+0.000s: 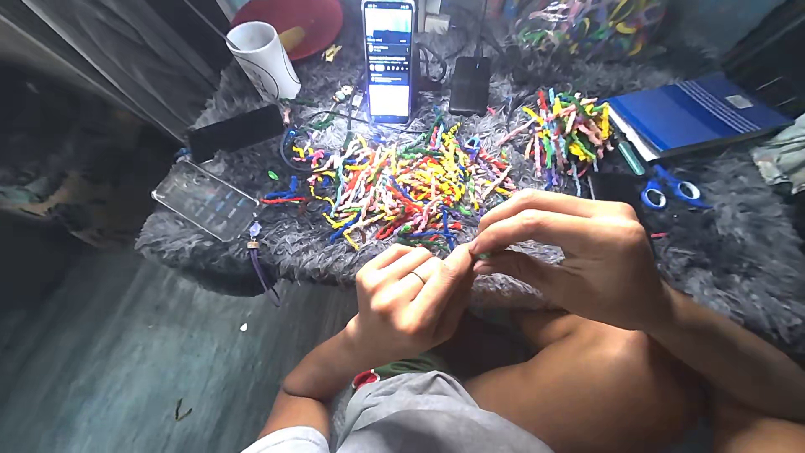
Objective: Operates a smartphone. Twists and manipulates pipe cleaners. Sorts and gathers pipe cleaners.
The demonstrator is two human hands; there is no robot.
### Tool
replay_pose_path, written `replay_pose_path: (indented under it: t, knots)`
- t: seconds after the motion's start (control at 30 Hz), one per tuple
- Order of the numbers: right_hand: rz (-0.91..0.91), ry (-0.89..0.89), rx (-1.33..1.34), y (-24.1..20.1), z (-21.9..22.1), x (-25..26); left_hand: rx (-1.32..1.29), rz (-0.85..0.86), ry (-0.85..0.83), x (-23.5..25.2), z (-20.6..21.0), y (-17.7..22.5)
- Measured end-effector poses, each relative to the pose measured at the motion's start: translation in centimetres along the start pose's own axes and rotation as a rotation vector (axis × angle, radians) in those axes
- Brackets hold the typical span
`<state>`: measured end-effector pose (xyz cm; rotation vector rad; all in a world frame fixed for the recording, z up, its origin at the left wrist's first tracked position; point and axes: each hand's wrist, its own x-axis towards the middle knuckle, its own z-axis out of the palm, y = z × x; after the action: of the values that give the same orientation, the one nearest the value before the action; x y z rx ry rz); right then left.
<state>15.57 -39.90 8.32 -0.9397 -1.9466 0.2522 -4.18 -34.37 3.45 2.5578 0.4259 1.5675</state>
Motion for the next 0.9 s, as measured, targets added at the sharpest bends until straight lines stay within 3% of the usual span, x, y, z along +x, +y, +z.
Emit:
replay_pose_path:
  t: [0.17,0.23,0.37,0.47,0.53,0.6,0.67,0.77,0.9]
  knots:
    - [-0.068,0.023,-0.171,-0.1,0.3,-0.2,0.000,-0.066,-0.122,-0.3,0.0,0.2]
    - [-0.171,0.040,-0.258,0.0,0.6,-0.4,-0.115,-0.120,-0.158,-0.3,0.1,-0.1]
    - [-0.370,0.024,-0.349,-0.1,0.8,-0.8,-0.823,-0.401,-0.194,-0.4,0.1,-0.1]
    - [-0.345,0.062,-0.274,-0.3,0.8,-0.7,-1.390,-0.634,-0.197,-0.1,-0.6,0.4]
    - [-0.327,0.088,-0.182,-0.3,0.8,-0.5,-1.649,-0.692,-0.191,0.2,-0.6,0.5]
    - [-0.256,0.107,-0.032,-0.2,0.5,-0.2,-1.790,-0.620,-0.235,0.1,-0.1,0.2]
    - [-0.147,0.074,0.114,0.0,0.0,0.0,-1.777,-0.486,-0.346,0.0,0.3,-0.6]
    - [-0.044,-0.007,0.248,0.6,0.0,0.1,-1.546,-0.357,-0.511,0.5,0.1,-2.2]
    - [-0.076,-0.052,0.091,0.6,-0.3,-0.1,-1.170,-0.382,-0.539,0.4,-0.4,-2.3]
